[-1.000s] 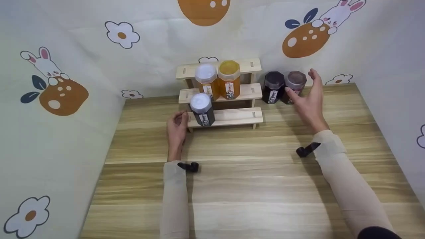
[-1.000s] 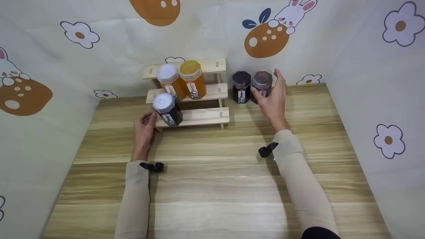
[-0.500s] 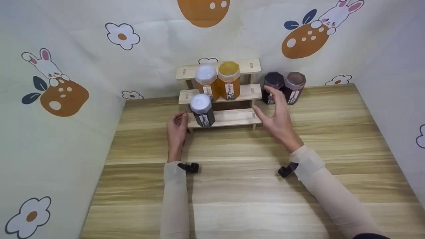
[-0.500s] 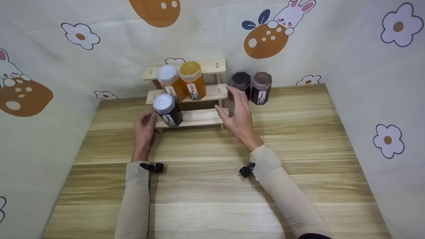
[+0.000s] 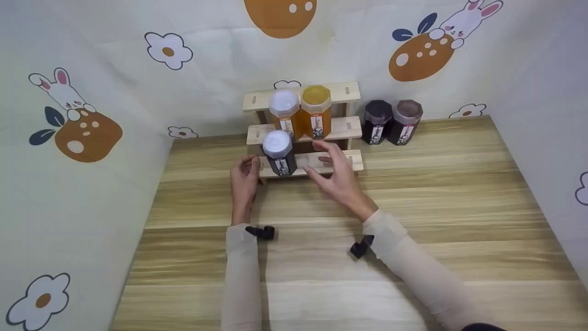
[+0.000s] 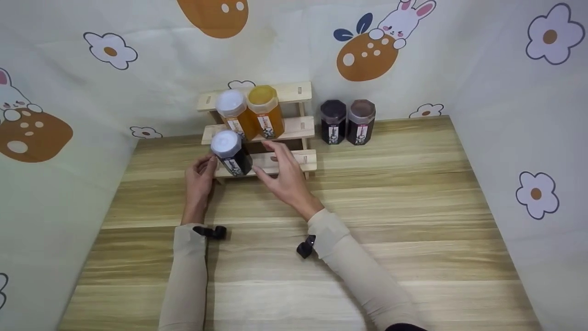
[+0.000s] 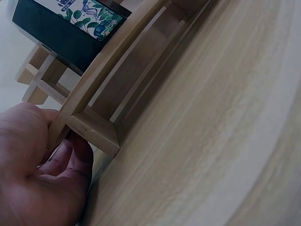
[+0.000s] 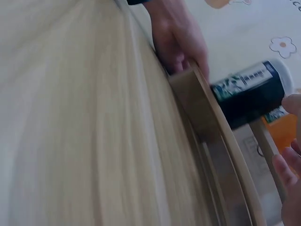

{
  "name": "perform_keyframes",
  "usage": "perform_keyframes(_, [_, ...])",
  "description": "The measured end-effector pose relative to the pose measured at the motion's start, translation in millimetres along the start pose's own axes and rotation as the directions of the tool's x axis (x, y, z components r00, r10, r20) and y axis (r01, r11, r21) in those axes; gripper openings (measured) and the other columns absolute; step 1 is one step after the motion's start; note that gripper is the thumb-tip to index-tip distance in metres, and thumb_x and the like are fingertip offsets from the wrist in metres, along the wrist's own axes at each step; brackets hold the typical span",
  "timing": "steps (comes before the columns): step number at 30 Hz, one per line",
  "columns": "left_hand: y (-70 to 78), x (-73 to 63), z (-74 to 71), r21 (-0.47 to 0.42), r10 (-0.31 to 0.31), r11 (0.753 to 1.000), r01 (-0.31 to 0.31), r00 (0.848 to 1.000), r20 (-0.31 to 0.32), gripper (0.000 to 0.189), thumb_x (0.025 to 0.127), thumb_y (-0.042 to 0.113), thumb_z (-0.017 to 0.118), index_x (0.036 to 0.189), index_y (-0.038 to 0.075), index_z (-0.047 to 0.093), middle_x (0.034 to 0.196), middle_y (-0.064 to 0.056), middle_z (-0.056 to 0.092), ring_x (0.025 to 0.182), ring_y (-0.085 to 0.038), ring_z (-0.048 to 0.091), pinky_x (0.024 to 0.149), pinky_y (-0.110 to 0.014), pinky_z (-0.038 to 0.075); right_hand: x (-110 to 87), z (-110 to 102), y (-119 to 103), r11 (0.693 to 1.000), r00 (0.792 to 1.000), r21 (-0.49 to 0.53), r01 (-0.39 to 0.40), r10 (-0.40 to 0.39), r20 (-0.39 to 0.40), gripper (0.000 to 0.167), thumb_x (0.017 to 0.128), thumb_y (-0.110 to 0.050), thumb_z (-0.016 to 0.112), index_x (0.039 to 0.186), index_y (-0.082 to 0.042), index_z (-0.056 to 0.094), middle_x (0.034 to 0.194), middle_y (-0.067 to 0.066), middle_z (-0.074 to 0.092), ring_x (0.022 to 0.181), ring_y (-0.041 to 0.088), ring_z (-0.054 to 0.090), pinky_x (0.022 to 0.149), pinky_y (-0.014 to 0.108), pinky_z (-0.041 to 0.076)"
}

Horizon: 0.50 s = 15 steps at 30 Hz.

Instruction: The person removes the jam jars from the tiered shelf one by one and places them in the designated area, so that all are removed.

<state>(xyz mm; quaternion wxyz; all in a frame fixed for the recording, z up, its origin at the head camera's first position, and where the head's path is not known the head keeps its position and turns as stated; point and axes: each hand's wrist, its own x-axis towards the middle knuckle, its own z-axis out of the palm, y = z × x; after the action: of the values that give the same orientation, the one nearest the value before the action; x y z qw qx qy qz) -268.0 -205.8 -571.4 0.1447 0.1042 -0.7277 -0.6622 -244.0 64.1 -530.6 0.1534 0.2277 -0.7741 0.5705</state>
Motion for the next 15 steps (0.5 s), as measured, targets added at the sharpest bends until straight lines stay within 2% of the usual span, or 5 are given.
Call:
perform_keyframes(5, [-0.9, 0.6, -0.5, -0.002, -0.006, 1.000, 0.006, 1.000, 0.000, 0.028, 0.107, 0.018, 0.069, 0.125, -0.004, 0.069, 0.117, -0.019, 0.073, 0.100, -0.018, 0.070, 0.085, -0.021, 0.058, 3.7, 25, -2, 0.999, 0.998, 0.029, -0.034, 0.032, 0.059, 0.073, 0.093, -0.023, 0.088, 0.154, -0.004, 0.051, 0.154, 0.015, 0.057, 0.137, 0.042, 0.061, 0.109, 0.044, 0.059])
perform_keyframes(11, [-2.3, 1.2, -1.3, -0.003, -0.013, 1.000, 0.013, 1.000, 0.007, 0.029, 0.107, 0.019, 0.069, 0.126, -0.003, 0.069, 0.117, -0.018, 0.072, 0.101, -0.020, 0.070, 0.086, -0.023, 0.058, 5.9, 45, 1, 0.998, 0.997, -0.020, -0.056, 0.057, 0.060, 0.086, 0.091, -0.023, 0.090, 0.160, -0.004, 0.043, 0.159, 0.017, 0.053, 0.140, 0.036, 0.060, 0.109, 0.040, 0.059])
perform_keyframes(15, [-2.7, 1.5, -0.7, -0.006, -0.014, 1.000, 0.014, 1.000, 0.006, 0.029, 0.108, 0.019, 0.069, 0.126, -0.003, 0.068, 0.118, -0.019, 0.072, 0.103, -0.021, 0.070, 0.088, -0.024, 0.059, 7.1, 53, 1, 0.991, 0.994, -0.109, -0.079, 0.086, 0.060, 0.090, 0.090, -0.028, 0.090, 0.161, -0.005, 0.040, 0.158, 0.017, 0.054, 0.140, 0.035, 0.060, 0.116, 0.045, 0.054])
